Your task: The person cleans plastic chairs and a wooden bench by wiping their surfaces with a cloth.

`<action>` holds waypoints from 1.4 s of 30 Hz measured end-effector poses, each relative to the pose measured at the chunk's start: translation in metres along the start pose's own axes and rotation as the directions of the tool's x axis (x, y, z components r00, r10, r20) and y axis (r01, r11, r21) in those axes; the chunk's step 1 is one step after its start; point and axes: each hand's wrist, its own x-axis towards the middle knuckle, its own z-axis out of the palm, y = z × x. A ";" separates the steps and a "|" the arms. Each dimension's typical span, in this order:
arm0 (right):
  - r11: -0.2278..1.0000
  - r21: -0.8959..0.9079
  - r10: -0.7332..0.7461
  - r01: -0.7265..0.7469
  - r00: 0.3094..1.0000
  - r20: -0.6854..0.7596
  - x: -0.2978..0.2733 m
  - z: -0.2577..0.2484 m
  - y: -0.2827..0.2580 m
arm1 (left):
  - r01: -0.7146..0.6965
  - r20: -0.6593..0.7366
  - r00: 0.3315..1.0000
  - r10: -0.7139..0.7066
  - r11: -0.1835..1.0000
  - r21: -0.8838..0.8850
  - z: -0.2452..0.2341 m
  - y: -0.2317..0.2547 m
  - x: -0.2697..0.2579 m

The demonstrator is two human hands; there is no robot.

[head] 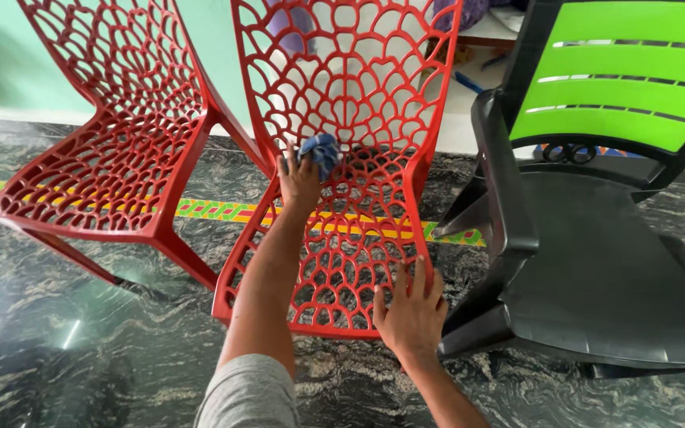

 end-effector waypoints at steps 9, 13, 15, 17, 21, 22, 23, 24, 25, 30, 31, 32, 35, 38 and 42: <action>0.998 0.052 0.022 -0.018 0.997 -0.071 0.003 0.012 0.000 | 0.205 0.445 0.881 -0.160 0.977 -0.054 -0.059 -0.007 -0.103; 0.997 0.079 0.026 -0.008 0.973 -0.230 0.006 0.024 0.002 | 0.161 0.281 0.955 -0.089 0.956 -0.244 -0.069 0.025 -0.185; 0.982 0.186 0.018 0.037 0.958 -0.287 0.009 0.031 0.002 | 0.108 0.270 0.963 -0.022 0.945 -0.307 -0.067 0.048 -0.217; 0.955 0.280 0.006 0.101 0.933 -0.359 0.006 0.030 0.009 | 0.112 0.093 0.993 -0.068 0.767 -0.631 -0.065 0.069 -0.236; 0.633 0.721 -0.080 0.281 0.951 -0.300 -0.015 0.000 0.018 | 0.318 0.308 0.948 0.079 -0.254 -0.913 -0.104 0.120 -0.254; 0.592 0.706 -0.145 0.389 0.913 -0.381 -0.024 -0.012 0.023 | 0.553 0.517 0.822 0.238 -0.550 -0.626 -0.123 0.133 -0.259; 0.608 0.696 -0.128 0.382 0.913 -0.388 -0.029 -0.026 0.031 | 0.557 0.504 0.823 0.260 -0.543 -0.629 -0.145 0.144 -0.257; 0.638 0.680 -0.023 0.361 0.892 -0.452 -0.034 -0.041 0.041 | 0.538 0.405 0.843 0.355 -0.522 -0.662 -0.168 0.148 -0.258; 0.666 0.666 0.081 0.335 0.855 -0.512 -0.036 -0.056 0.051 | 0.497 0.270 0.845 0.462 -0.491 -0.715 -0.192 0.149 -0.256; 0.810 0.493 0.169 0.318 0.678 -0.715 -0.008 -0.145 0.137 | 0.132 0.000 0.890 0.455 -0.259 -0.957 -0.283 0.164 -0.219; 0.829 0.485 0.143 0.277 0.734 -0.664 0.005 -0.155 0.147 | 0.123 0.100 0.959 0.267 -0.073 -0.990 -0.291 0.174 -0.212; 0.832 0.482 0.138 0.277 0.737 -0.662 0.028 -0.158 0.153 | 0.127 0.101 0.958 0.266 -0.079 -0.989 -0.297 0.184 -0.205; 0.862 0.266 -0.294 0.431 0.854 -0.430 0.109 -0.140 0.171 | -0.045 -0.046 0.998 -0.040 0.021 -0.999 -0.300 0.215 -0.184; 0.657 0.649 -0.450 0.384 0.890 -0.072 0.191 -0.095 0.187 | -0.324 -0.379 0.903 -0.205 0.255 -0.911 -0.297 0.242 -0.166; 0.628 0.656 -0.395 0.419 0.898 -0.196 0.269 -0.044 0.199 | -0.383 -0.473 0.860 -0.192 0.370 -0.846 -0.302 0.261 -0.134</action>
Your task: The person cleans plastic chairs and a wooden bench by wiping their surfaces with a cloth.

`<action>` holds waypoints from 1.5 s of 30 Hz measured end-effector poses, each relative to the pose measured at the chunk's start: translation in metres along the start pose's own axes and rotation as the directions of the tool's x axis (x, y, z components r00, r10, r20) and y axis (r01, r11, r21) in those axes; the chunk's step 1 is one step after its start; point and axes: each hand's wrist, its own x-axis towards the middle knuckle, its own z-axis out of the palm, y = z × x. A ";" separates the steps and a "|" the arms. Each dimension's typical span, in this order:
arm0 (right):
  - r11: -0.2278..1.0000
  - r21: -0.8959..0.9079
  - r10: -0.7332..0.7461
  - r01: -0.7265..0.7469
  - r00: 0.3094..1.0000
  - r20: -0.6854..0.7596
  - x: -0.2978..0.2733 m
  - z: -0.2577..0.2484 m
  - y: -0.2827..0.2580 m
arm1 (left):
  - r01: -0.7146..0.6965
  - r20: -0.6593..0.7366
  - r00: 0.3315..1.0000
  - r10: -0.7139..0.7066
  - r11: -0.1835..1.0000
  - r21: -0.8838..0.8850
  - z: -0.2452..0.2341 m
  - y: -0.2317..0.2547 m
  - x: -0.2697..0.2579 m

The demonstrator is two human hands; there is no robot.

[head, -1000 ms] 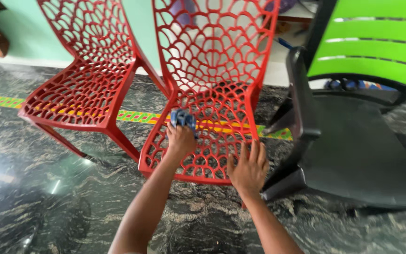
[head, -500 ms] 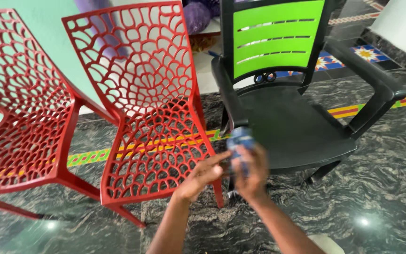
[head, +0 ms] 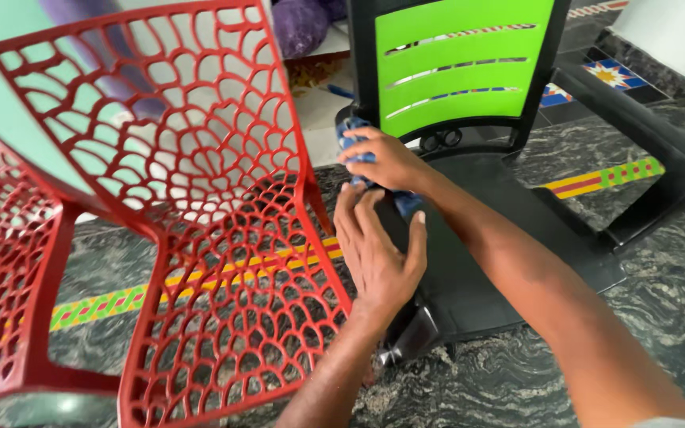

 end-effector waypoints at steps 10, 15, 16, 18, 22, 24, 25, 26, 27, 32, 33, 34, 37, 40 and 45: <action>0.882 -0.468 -0.327 0.049 0.780 -0.533 0.093 -0.098 0.001 | 0.388 0.342 0.848 -0.406 0.914 0.122 0.025 -0.016 0.027; 0.573 -0.804 -0.047 0.162 0.985 0.165 0.097 -0.050 0.037 | 0.560 0.406 0.653 -0.639 0.769 0.310 0.020 -0.007 0.038; 0.621 -0.779 0.087 0.087 0.980 0.178 0.085 -0.034 0.039 | 0.634 0.442 0.516 -0.734 0.674 0.380 0.019 -0.004 0.040; 0.665 -0.746 0.056 0.036 0.994 0.097 0.062 -0.011 0.038 | 0.632 0.434 0.518 -0.737 0.672 0.386 0.019 -0.001 0.043; 0.807 -0.575 0.178 -0.136 0.984 0.017 0.045 -0.006 0.028 | 0.703 0.389 0.443 -0.808 0.582 0.409 0.028 0.001 0.044; 0.815 -0.535 0.305 -0.222 0.950 0.070 0.048 -0.018 0.022 | 0.693 0.377 0.413 -0.829 0.555 0.460 0.028 0.004 0.046; 0.812 -0.501 0.411 -0.300 0.903 0.124 0.052 -0.025 0.019 | 0.682 0.357 0.396 -0.846 0.531 0.503 0.028 0.006 0.049; 0.811 -0.503 0.412 -0.298 0.901 0.132 0.056 -0.038 0.017 | 0.687 0.357 0.390 -0.849 0.526 0.501 0.029 0.008 0.054; 0.846 -0.409 0.404 -0.341 0.911 0.076 0.057 -0.055 0.016 | 0.680 0.350 0.346 -0.871 0.489 0.546 0.029 0.009 0.059; 0.913 -0.229 0.249 -0.337 0.907 -0.341 0.056 -0.151 0.025 | 0.643 0.305 0.282 -0.910 0.415 0.643 0.027 0.017 0.069; 0.914 -0.220 0.220 -0.340 0.874 -0.433 0.060 -0.168 0.036 | 0.646 0.280 0.291 -0.915 0.404 0.647 0.028 0.016 0.069; 0.915 -0.219 0.186 -0.339 0.836 -0.516 0.063 -0.186 0.049 | 0.655 0.257 0.298 -0.919 0.393 0.646 0.032 0.016 0.067; 0.916 -0.181 0.161 -0.359 0.740 -0.653 0.073 -0.227 0.091 | 0.583 0.231 0.260 -0.938 0.343 0.736 0.036 0.012 0.062; 0.909 -0.172 0.153 -0.380 0.688 -0.710 0.090 -0.245 0.138 | 0.569 0.202 0.299 -0.933 0.344 0.747 0.042 0.010 0.052; 0.884 -0.366 0.023 -0.291 0.808 -0.589 0.136 -0.171 0.138 | 0.552 0.182 0.278 -0.943 0.312 0.773 0.041 0.008 0.051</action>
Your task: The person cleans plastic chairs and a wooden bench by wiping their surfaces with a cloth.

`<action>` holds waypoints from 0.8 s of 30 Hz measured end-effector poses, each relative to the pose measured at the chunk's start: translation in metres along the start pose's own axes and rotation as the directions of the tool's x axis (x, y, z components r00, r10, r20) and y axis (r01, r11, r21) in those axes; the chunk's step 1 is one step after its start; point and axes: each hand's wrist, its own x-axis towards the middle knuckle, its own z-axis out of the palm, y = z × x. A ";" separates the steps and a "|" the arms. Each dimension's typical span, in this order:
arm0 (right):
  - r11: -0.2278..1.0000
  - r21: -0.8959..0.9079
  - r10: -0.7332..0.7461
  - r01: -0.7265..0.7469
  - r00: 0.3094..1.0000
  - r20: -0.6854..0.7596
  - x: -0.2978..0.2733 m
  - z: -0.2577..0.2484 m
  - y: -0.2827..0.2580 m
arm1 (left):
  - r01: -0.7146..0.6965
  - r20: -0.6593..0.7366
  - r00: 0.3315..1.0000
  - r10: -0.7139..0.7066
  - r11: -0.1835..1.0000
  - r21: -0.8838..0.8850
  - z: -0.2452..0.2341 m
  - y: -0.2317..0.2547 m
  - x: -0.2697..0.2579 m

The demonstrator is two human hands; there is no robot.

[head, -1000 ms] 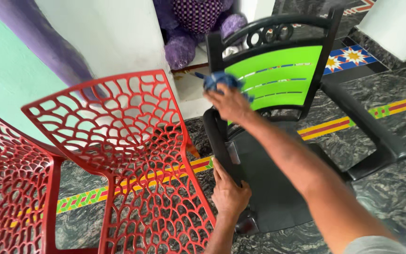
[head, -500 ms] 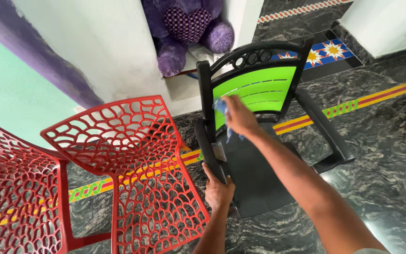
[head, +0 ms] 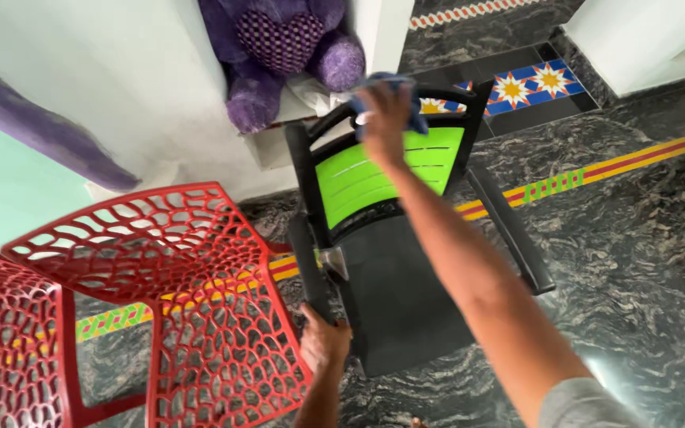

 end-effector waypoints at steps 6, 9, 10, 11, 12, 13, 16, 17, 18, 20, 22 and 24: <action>0.982 -0.149 0.000 0.114 0.793 0.609 0.012 -0.013 -0.056 | 0.035 -0.039 0.999 -0.034 0.999 0.028 -0.008 0.007 -0.007; 0.886 -0.321 -0.130 0.335 0.844 0.520 0.016 -0.030 -0.012 | 0.037 -0.016 0.999 -0.037 0.999 0.026 -0.014 0.010 -0.004; 0.855 -0.409 -0.026 0.319 0.814 0.580 0.019 -0.035 0.010 | 0.057 0.021 0.998 -0.057 0.998 0.033 -0.016 0.012 -0.005; 0.816 -0.489 0.084 0.308 0.774 0.628 0.018 -0.041 0.032 | 0.062 0.023 0.998 -0.062 0.997 0.035 -0.017 0.013 -0.007; 0.797 -0.517 0.071 0.312 0.802 0.594 0.016 -0.049 0.053 | 0.090 0.025 0.996 -0.091 0.995 0.043 -0.018 0.016 -0.007; 0.776 -0.548 0.061 0.312 0.827 0.558 0.011 -0.059 0.070 | 0.115 0.028 0.993 -0.117 0.992 0.053 -0.018 0.018 -0.007; 0.792 -0.543 0.115 0.279 0.806 0.581 0.001 -0.089 0.106 | 0.152 -0.048 0.988 -0.150 0.987 0.044 -0.014 0.024 -0.009; 0.793 -0.540 0.113 0.282 0.803 0.585 -0.003 -0.097 0.110 | 0.156 -0.046 0.987 -0.154 0.987 0.043 -0.014 0.024 -0.009; 0.799 -0.535 0.108 0.275 0.809 0.578 -0.011 -0.105 0.113 | 0.165 -0.044 0.986 -0.163 0.986 0.036 -0.014 0.024 -0.009; 0.807 -0.525 0.102 0.272 0.811 0.576 -0.024 -0.117 0.117 | 0.180 -0.041 0.983 -0.179 0.983 0.028 -0.013 0.024 -0.010; 0.770 -0.550 0.049 0.322 0.830 0.555 -0.041 -0.124 0.119 | 0.145 -0.072 0.987 -0.142 0.989 0.035 -0.014 0.024 -0.012; 0.769 -0.563 0.025 0.303 0.865 0.501 -0.057 -0.124 0.112 | 0.156 -0.053 0.987 -0.153 0.987 0.042 -0.016 0.025 -0.014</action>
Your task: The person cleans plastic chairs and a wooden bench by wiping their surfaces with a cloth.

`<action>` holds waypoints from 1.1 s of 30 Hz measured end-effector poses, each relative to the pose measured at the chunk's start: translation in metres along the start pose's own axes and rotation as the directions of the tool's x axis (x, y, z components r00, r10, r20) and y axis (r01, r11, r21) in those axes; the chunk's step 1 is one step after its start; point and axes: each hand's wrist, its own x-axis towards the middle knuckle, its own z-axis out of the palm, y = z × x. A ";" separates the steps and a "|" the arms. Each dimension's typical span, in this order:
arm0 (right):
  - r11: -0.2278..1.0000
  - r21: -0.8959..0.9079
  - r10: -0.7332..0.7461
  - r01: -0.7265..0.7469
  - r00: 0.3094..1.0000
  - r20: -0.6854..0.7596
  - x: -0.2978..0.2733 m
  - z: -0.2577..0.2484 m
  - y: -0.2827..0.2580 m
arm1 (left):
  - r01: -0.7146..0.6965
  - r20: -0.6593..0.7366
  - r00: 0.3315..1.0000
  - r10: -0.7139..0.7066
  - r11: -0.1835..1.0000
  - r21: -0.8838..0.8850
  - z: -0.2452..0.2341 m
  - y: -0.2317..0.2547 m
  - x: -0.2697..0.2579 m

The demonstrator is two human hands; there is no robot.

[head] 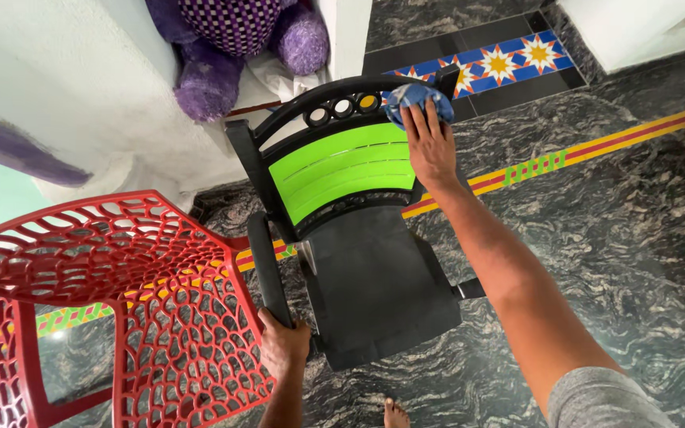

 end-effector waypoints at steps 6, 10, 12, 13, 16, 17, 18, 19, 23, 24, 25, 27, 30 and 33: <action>0.897 0.297 0.311 -0.328 0.945 0.105 0.050 -0.013 -0.048 | 0.032 0.066 0.997 -0.031 0.999 -0.007 -0.007 0.004 0.002; 0.888 0.305 0.330 -0.346 0.938 0.104 0.061 -0.030 -0.061 | 0.020 0.018 1.000 -0.020 1.000 0.007 -0.004 0.008 0.000; 0.916 0.293 0.286 -0.274 0.958 0.004 0.044 -0.034 -0.061 | 0.027 0.023 0.999 -0.027 1.000 0.009 -0.004 0.009 0.001; 0.940 0.272 0.237 -0.204 0.967 -0.094 0.035 -0.035 -0.062 | 0.033 0.030 0.999 -0.033 0.999 0.012 -0.004 0.008 0.002; 0.949 0.237 0.252 -0.207 0.952 -0.177 0.025 -0.032 -0.072 | 0.065 0.161 0.985 -0.066 0.998 0.012 -0.006 0.008 0.005; 0.948 0.241 0.254 -0.208 0.951 -0.176 0.027 -0.031 -0.076 | 0.067 0.158 0.985 -0.068 0.998 0.014 -0.007 0.008 0.006; 0.887 0.354 0.364 -0.295 0.920 -0.147 0.031 -0.031 -0.080 | 0.078 0.157 0.984 -0.080 0.997 0.019 -0.006 0.008 0.005; 0.808 0.456 0.466 -0.374 0.878 -0.106 0.034 -0.032 -0.083 | 0.088 0.158 0.983 -0.090 0.996 0.022 -0.004 0.008 0.005; 0.700 0.605 0.530 -0.378 0.844 -0.086 0.019 -0.043 -0.101 | 0.021 0.060 0.998 -0.022 1.000 0.023 -0.001 0.005 0.004; 0.715 0.635 0.487 -0.293 0.860 -0.152 0.011 -0.043 -0.107 | 0.015 0.039 0.999 -0.016 1.000 0.010 -0.001 0.005 0.004; 0.726 0.656 0.444 -0.206 0.869 -0.219 0.007 -0.040 -0.109 | 0.008 0.021 1.000 -0.008 1.000 -0.003 -0.001 0.005 0.003; 0.638 0.686 0.539 -0.350 0.839 -0.073 0.007 -0.021 -0.115 | 0.013 0.021 1.000 -0.013 1.000 -0.007 -0.002 0.007 0.002; 0.085 0.831 0.583 -0.549 0.704 0.406 0.002 0.015 -0.110 | 0.029 0.053 0.998 -0.029 1.000 -0.009 -0.005 0.007 0.001; -0.461 0.678 0.283 -0.573 0.629 0.724 -0.007 0.014 -0.092 | 0.027 0.063 0.998 -0.027 1.000 -0.008 -0.006 0.008 0.003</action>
